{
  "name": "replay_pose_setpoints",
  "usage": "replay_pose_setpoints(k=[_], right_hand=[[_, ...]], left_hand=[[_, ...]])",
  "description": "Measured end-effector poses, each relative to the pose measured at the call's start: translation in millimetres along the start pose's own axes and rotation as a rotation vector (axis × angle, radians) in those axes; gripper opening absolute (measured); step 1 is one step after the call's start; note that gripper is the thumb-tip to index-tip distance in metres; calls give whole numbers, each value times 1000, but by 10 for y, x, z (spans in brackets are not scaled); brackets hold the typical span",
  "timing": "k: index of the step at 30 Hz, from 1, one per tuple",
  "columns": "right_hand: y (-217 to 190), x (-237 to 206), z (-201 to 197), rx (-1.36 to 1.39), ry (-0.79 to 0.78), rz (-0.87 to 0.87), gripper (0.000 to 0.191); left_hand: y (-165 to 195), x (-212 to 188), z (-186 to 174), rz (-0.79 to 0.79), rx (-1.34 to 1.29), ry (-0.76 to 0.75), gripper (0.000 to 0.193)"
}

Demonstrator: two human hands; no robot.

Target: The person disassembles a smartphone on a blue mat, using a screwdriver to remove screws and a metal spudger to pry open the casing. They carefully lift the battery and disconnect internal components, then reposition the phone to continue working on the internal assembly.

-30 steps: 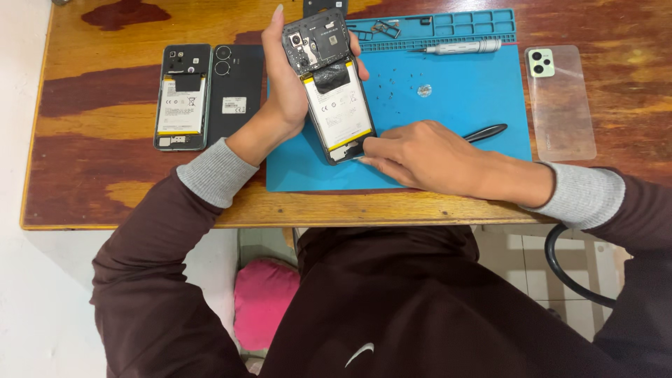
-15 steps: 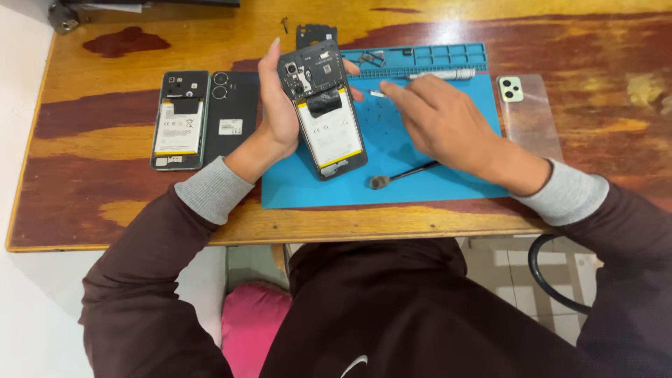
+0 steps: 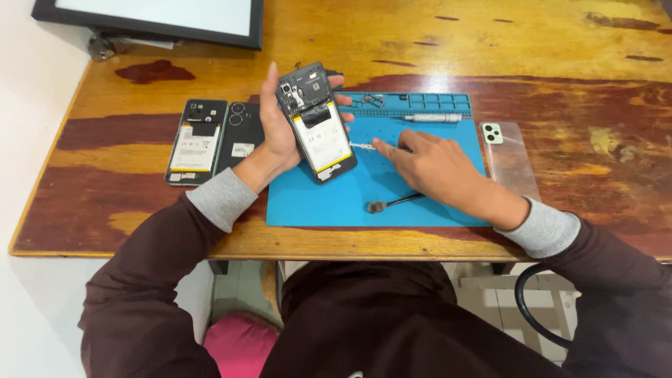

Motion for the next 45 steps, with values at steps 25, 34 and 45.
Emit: replay_pose_setpoints(k=[25,34,45], right_hand=[[35,-20,3,349,26,107,30],[-7,-45,128,198,-110,165,31],[-38,-63,89,199,-262,174,26]], left_hand=[[-124,-44,39,-163,373,-22,62],[-144,-55,-19,-167,402,8,60],[-109,-83,-12,-194,399,32,56]])
Point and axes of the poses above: each hand's wrist, its own x-axis towards the middle knuckle, its own z-axis out of the palm, y = z × x, the point moved 9 cm from there along x, towards the middle knuckle, and after that the axes turned 9 degrees about -y, right-handed, at the moved point
